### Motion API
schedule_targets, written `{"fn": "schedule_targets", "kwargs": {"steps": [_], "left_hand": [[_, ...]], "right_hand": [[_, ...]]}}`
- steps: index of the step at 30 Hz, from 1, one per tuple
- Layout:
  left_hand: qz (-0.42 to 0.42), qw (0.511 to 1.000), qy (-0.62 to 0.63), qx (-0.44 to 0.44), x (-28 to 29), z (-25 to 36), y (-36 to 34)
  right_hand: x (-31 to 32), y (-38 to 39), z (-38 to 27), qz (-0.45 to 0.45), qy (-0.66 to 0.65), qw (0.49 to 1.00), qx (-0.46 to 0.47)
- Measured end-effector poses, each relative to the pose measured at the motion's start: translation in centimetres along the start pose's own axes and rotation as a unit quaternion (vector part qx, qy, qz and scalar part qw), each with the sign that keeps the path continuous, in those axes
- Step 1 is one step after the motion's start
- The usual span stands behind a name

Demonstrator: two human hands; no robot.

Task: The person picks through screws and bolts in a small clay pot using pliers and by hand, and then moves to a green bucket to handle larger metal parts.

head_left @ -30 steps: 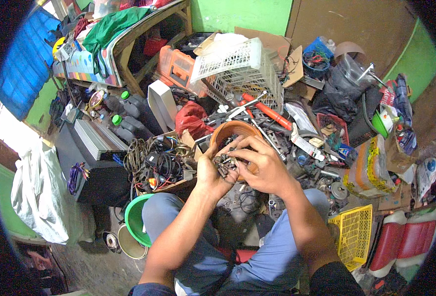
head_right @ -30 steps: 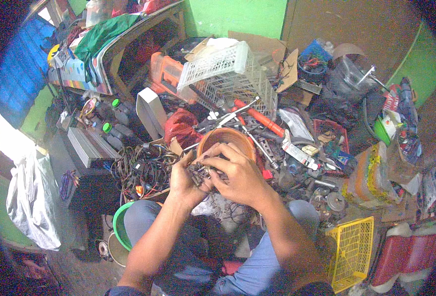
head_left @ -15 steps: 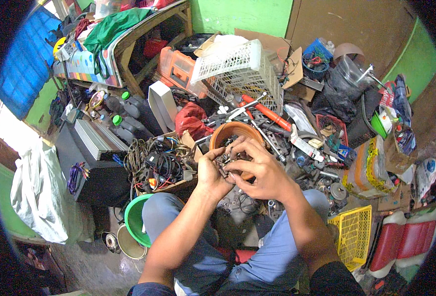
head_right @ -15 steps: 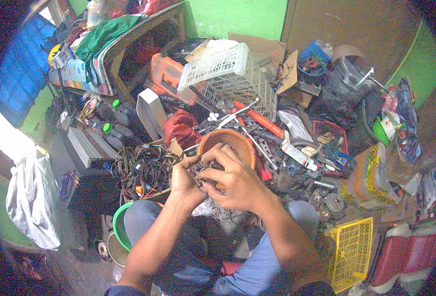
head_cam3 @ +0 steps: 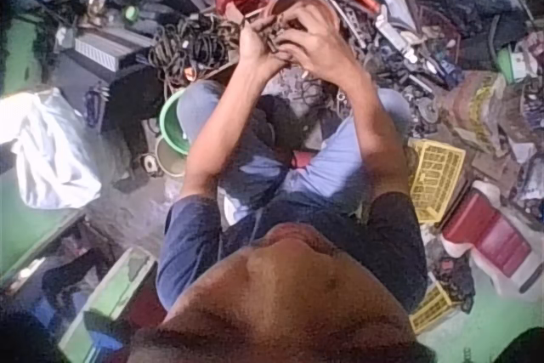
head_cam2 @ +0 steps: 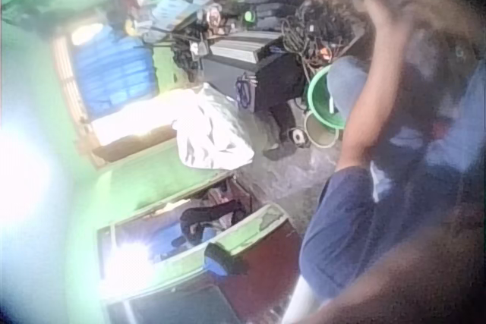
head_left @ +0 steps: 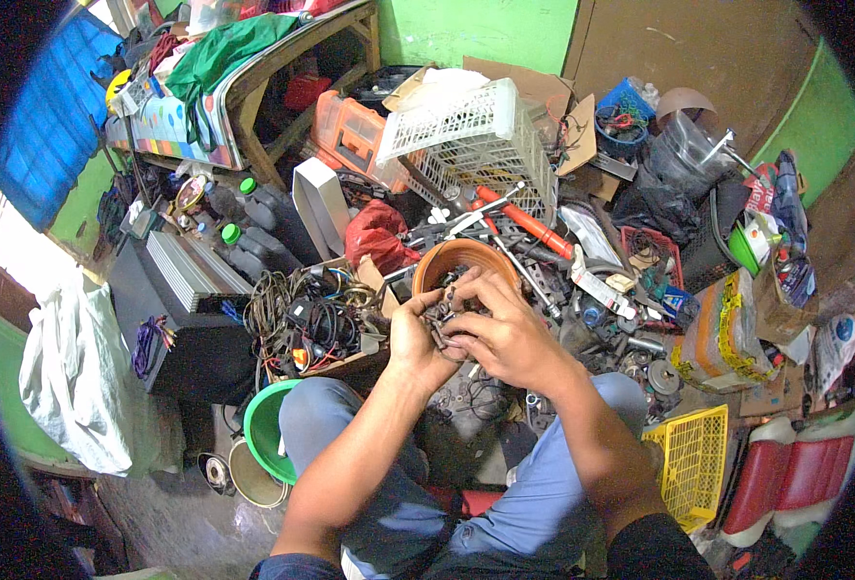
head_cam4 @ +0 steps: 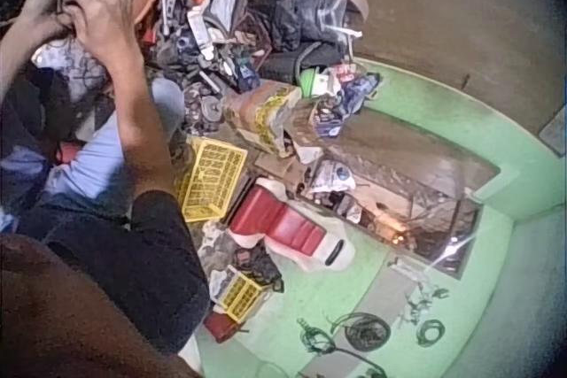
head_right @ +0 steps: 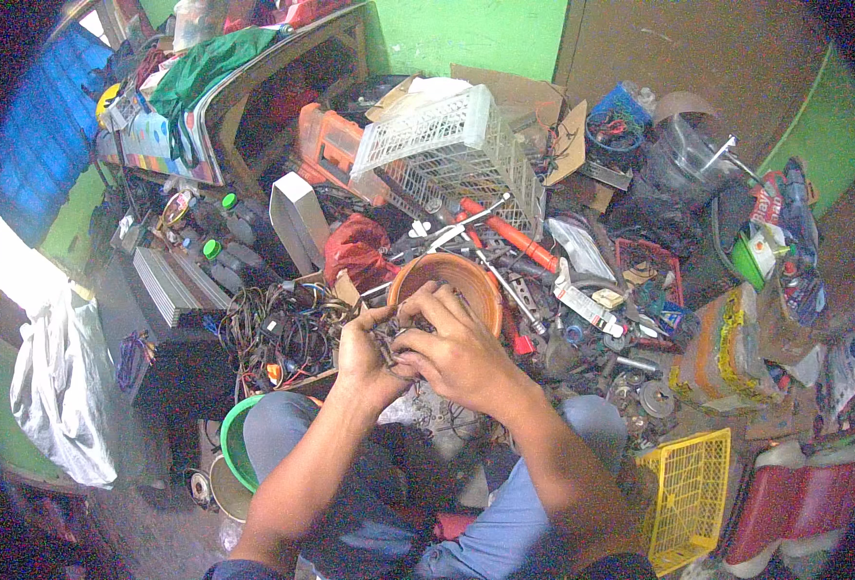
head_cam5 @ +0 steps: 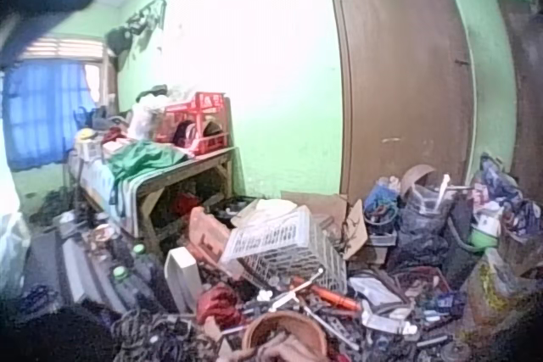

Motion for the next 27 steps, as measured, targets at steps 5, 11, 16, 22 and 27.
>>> {"fn": "schedule_targets", "kwargs": {"steps": [5,11,16,22,27], "left_hand": [[0.05,0.999,0.009,-0.002,-0.3,-0.1,-0.1],[-0.036,0.998,0.056,0.002,0.7,0.1,-0.3],[0.001,1.0,0.029,-0.004,1.7,0.0,-0.6],[0.067,0.997,0.032,0.002,-0.3,0.0,0.3],[-0.021,0.997,0.074,0.004,0.3,0.0,-0.3]], "right_hand": [[-0.4,0.0,0.3,0.004,-0.011,1.0,-0.006],[-0.3,0.0,0.4,0.027,-0.057,0.998,-0.031],[0.2,-0.2,0.0,0.04,-0.112,0.991,-0.058],[0.4,-0.1,0.1,0.061,-0.146,0.984,-0.077],[0.1,0.1,0.7,0.098,-0.194,0.974,-0.065]]}}
Point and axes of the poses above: each hand's wrist, its own y-axis away from the middle knuckle, its own x-axis out of the back of the hand, z = x × y, the point moved 2 cm from there along -y, towards the middle knuckle, and after that the axes turned 8 degrees about -y, right-handed, at the moved point
